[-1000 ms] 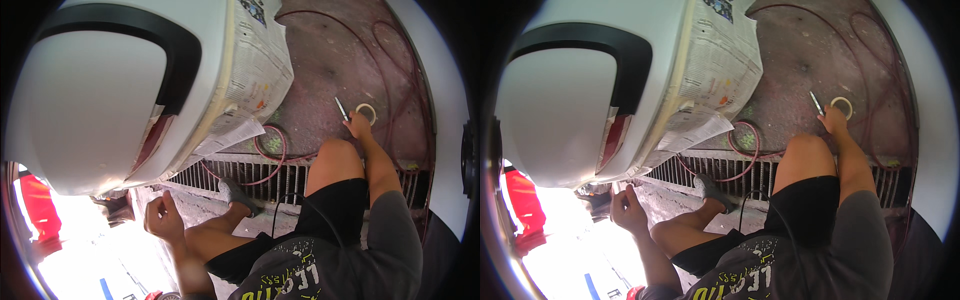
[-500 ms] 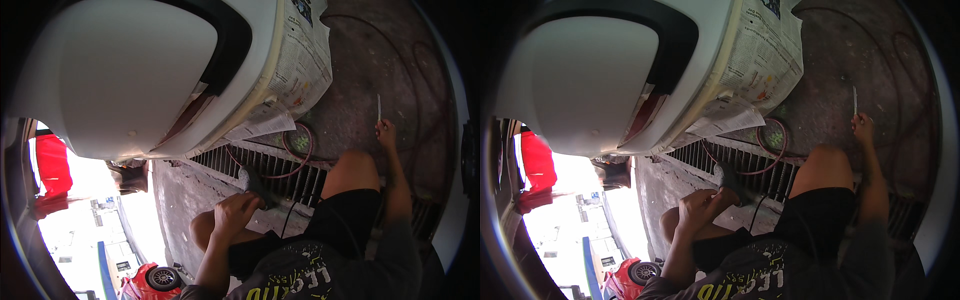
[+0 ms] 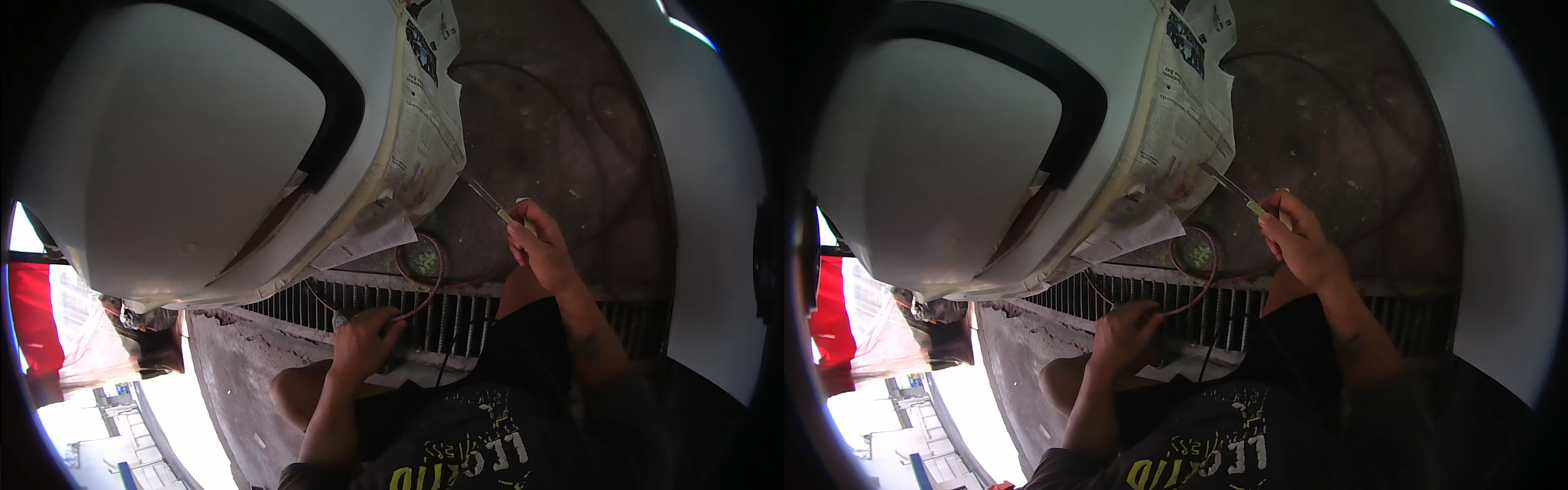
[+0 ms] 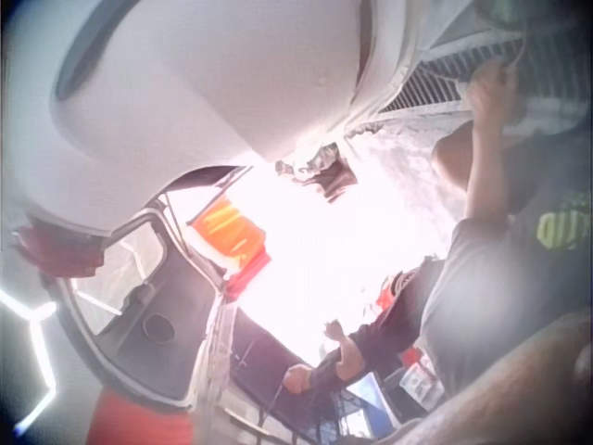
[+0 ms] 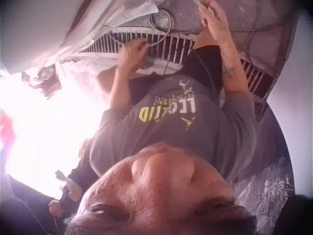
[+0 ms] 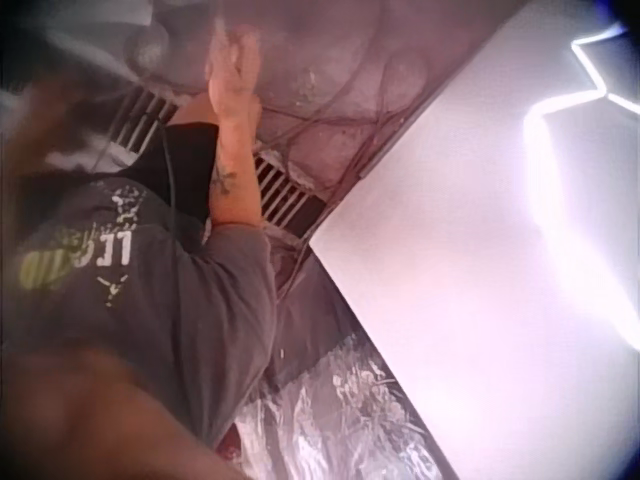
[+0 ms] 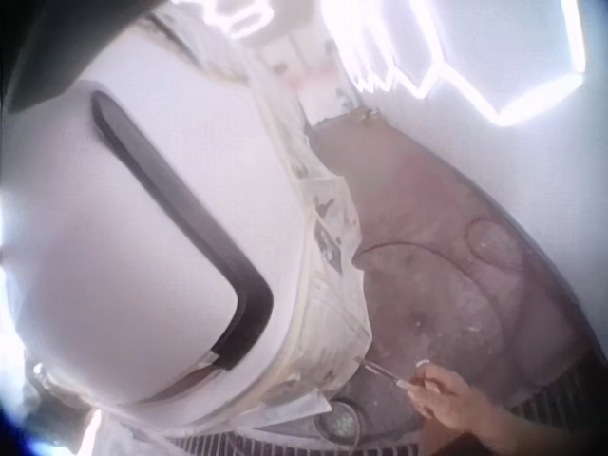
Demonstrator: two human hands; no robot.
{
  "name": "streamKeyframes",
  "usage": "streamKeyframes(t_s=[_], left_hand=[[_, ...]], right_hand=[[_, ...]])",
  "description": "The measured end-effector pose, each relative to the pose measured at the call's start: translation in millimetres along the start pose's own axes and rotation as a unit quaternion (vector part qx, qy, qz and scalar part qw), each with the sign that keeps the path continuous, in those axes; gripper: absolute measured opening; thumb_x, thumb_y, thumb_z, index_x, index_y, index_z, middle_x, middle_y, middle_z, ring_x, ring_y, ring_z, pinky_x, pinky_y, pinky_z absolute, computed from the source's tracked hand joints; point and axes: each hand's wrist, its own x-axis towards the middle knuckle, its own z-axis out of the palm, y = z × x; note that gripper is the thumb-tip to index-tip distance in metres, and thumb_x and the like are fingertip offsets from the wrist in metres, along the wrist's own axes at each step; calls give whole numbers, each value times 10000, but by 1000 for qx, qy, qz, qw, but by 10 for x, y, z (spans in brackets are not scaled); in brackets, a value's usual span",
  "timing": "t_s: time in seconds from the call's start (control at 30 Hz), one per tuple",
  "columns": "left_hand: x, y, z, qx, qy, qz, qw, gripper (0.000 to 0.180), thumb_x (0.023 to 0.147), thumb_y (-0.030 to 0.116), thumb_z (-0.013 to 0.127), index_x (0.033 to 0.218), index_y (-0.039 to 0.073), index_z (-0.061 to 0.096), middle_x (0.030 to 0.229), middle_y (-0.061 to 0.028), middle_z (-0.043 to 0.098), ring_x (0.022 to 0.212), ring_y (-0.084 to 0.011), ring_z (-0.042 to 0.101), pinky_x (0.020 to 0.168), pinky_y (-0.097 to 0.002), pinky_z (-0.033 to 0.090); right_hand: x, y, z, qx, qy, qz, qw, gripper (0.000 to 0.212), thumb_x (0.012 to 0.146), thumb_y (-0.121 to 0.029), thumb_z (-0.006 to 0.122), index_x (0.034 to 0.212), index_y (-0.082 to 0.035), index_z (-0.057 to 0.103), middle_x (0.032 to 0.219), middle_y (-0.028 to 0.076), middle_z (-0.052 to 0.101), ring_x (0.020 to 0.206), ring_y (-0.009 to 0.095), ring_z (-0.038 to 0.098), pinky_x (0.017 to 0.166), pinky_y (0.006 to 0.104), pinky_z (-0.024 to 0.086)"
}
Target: The person applies masking tape to the edges of a white car bumper to protect adjacent areas. They smooth the tape along the contours and cut pieces as needed.
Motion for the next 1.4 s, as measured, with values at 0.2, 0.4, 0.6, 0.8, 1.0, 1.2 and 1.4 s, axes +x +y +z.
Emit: streamKeyframes(t_s=[0.2, 0.4, 0.6, 0.8, 1.0, 1.2, 1.4], left_hand=[[54, 178, -74, -27, -11, 53, 998, 257, 926, 240, 820, 1118, 74, 777, 962, -111, 780, 849, -304, 755, 730, -424, 594], [-92, 93, -129, -35, 22, 66, 997, 261, 925, 240, 825, 1121, 75, 777, 938, -93, 764, 764, -279, 724, 677, -402, 580], [-186, -45, -97, -52, 34, 63, 996, 267, 925, 239, 825, 1128, 73, 772, 937, -97, 761, 737, -277, 727, 673, -398, 581], [-213, -81, -76, -64, 58, 77, 993, 274, 916, 229, 827, 1129, 67, 770, 922, -99, 760, 762, -283, 736, 680, -403, 585], [-163, -17, -177, -60, 43, 67, 995, 271, 919, 227, 827, 1131, 67, 774, 922, -101, 763, 785, -281, 748, 695, -402, 598], [-185, 8, -205, -82, 70, 77, 991, 266, 912, 213, 835, 1125, 64, 774, 927, -103, 765, 787, -277, 756, 694, -391, 608], [-195, 4, -227, -82, 72, 86, 990, 258, 910, 198, 836, 1115, 56, 770, 930, -109, 762, 765, -284, 744, 683, -393, 600]], right_hand=[[-2, -102, 215, -102, 21, -14, 994, 121, 1069, -150, 677, 1058, -42, 623, 808, -38, 564, 623, 26, 490, 540, 216, 393], [-62, -326, 436, -122, -2, -3, 993, 138, 1025, -143, 753, 1048, -23, 689, 894, 9, 707, 707, 61, 592, 611, 245, 468], [30, -592, 908, -359, -8, -314, 879, 165, 906, -45, 822, 1070, -44, 798, 908, 75, 739, 716, 159, 673, 635, 304, 527], [444, -704, 1530, -464, 8, -532, 708, 343, 778, 7, 818, 1108, -87, 827, 933, 73, 731, 732, 271, 683, 638, 373, 548], [609, -722, 1697, -474, 14, -555, 683, 369, 753, 0, 823, 1111, -89, 826, 957, 58, 718, 789, 264, 698, 642, 382, 561], [653, -747, 1704, -492, 14, -554, 672, 369, 754, -1, 825, 1112, -89, 820, 954, 53, 719, 791, 257, 702, 648, 370, 573], [670, -757, 1808, -470, 0, -552, 689, 395, 745, 76, 842, 1110, -75, 835, 917, 67, 740, 747, 237, 700, 615, 361, 553]])
